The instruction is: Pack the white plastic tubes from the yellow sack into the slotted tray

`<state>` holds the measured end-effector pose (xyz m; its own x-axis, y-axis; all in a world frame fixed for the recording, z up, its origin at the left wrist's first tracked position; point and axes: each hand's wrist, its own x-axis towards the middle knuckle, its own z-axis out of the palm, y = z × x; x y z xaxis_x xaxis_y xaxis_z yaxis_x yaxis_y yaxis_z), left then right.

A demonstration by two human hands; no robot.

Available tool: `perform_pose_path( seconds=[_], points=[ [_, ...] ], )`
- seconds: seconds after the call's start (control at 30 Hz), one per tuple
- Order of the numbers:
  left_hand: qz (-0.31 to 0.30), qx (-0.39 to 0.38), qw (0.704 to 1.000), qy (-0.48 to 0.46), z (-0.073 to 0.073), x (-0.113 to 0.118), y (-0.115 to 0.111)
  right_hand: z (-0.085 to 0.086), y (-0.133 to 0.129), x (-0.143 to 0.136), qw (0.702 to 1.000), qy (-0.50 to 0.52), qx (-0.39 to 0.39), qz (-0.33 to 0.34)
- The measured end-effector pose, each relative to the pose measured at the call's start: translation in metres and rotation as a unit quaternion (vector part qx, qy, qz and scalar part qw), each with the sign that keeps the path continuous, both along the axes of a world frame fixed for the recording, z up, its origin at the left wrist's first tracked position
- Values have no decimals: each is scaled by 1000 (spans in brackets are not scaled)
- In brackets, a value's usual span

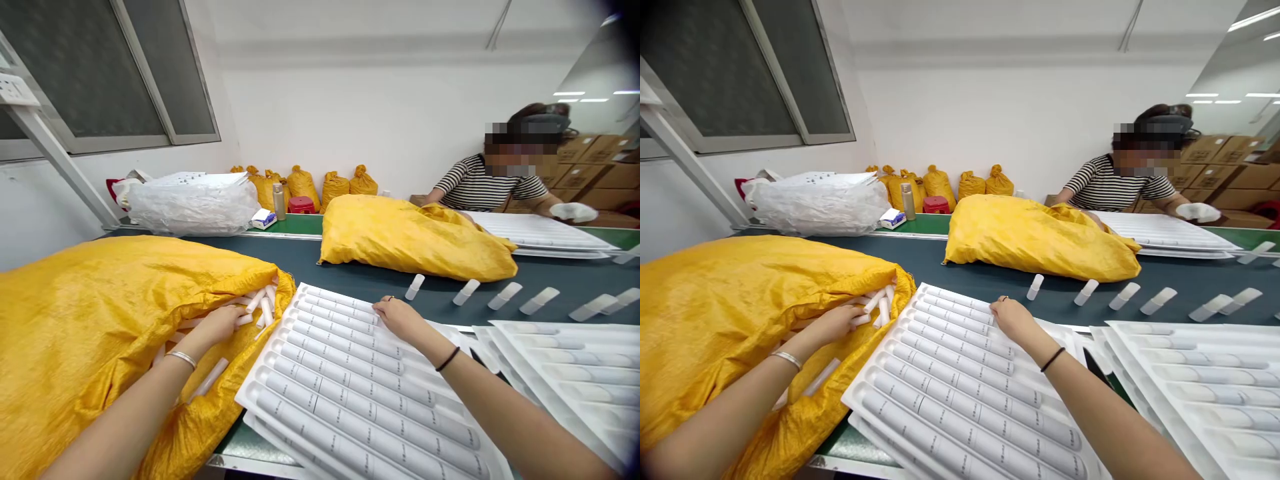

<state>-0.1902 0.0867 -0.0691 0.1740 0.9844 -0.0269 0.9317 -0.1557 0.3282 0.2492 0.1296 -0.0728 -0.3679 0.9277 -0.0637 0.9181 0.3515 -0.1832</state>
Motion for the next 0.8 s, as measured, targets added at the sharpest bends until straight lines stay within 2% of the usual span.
perform_pose_path(
  seconds=[0.1,0.2,0.27,0.3,0.33,0.37,0.43,0.5,0.53,0.57,0.6,0.63,0.67,0.7,0.73,0.8],
  points=[
    [-23,43,994,-93,15,12,-12,1,11,-6,1000,7,1,-3],
    [-50,107,977,-180,29,41,-30,6,25,-12,1000,20,-22,-1],
    [-65,132,953,-265,35,65,-46,16,27,-15,999,38,-18,-10],
    [-62,133,932,-330,37,78,-53,22,25,-17,999,51,-7,-17],
    [-51,124,900,-415,37,90,-60,29,18,-19,997,68,7,-24],
    [-31,107,852,-512,38,101,-67,35,9,-21,996,85,21,-30],
    [31,50,721,-691,38,123,-76,47,-17,-28,992,123,34,-26],
    [87,-8,587,-805,40,143,-82,55,-48,-36,972,235,-16,5],
    [105,-34,540,-834,42,152,-84,57,-64,-41,945,320,-63,24],
    [115,-59,510,-850,43,160,-86,58,-78,-45,903,411,-115,41],
    [118,-81,494,-858,44,167,-87,59,-91,-49,853,494,-162,51],
    [115,-99,489,-859,45,173,-89,61,-102,-52,806,556,-196,55],
    [110,-112,497,-853,45,177,-89,62,-110,-54,775,594,-210,56],
    [105,-115,517,-841,44,180,-89,64,-116,-55,758,617,-203,54],
    [98,-108,549,-823,43,181,-89,66,-120,-54,754,630,-179,53],
    [82,-69,641,-760,39,180,-88,71,-123,-50,774,623,-96,61]
  ],
)
